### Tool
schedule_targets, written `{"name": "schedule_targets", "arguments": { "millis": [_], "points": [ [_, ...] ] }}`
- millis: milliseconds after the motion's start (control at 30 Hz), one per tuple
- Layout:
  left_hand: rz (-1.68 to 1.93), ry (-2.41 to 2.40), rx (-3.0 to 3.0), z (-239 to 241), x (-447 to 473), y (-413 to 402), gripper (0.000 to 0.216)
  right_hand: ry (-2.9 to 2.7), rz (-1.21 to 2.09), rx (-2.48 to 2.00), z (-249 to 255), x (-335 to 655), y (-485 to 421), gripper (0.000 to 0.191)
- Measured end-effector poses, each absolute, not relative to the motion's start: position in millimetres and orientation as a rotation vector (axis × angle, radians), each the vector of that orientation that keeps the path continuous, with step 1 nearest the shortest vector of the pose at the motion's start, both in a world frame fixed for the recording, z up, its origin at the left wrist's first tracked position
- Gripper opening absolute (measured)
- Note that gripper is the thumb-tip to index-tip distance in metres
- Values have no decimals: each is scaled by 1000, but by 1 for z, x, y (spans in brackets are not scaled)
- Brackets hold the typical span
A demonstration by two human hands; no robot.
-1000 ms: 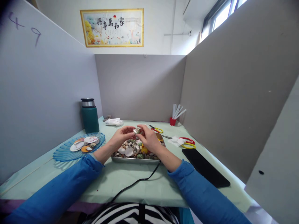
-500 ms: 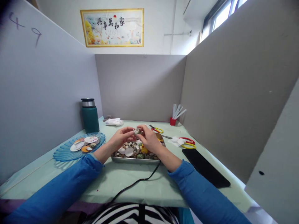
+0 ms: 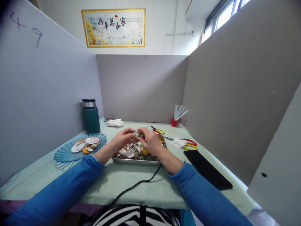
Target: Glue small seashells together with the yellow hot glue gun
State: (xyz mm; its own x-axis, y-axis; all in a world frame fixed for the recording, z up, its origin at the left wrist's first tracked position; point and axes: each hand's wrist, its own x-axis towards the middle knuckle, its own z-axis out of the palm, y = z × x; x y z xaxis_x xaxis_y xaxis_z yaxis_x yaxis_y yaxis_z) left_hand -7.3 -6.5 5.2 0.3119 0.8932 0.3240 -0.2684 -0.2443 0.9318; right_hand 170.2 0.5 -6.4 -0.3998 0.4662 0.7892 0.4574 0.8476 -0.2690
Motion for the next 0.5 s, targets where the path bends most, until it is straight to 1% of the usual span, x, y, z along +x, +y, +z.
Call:
{"name": "schedule_targets", "arguments": {
  "millis": [100,200,367,500],
  "points": [
    [1235,629,1391,5,-7,-7,25,-2061,-11,-693,-5,170,-2,26],
    [1233,628,1410,3,-7,-5,26,-2054,45,-706,-6,169,-1,28],
    [1233,650,1510,0,-9,-1,35,-1981,322,-716,-7,168,7,28],
    [1352,744,1590,1,-8,0,47,-1982,494,-735,-5,168,9,27]
  ]
}}
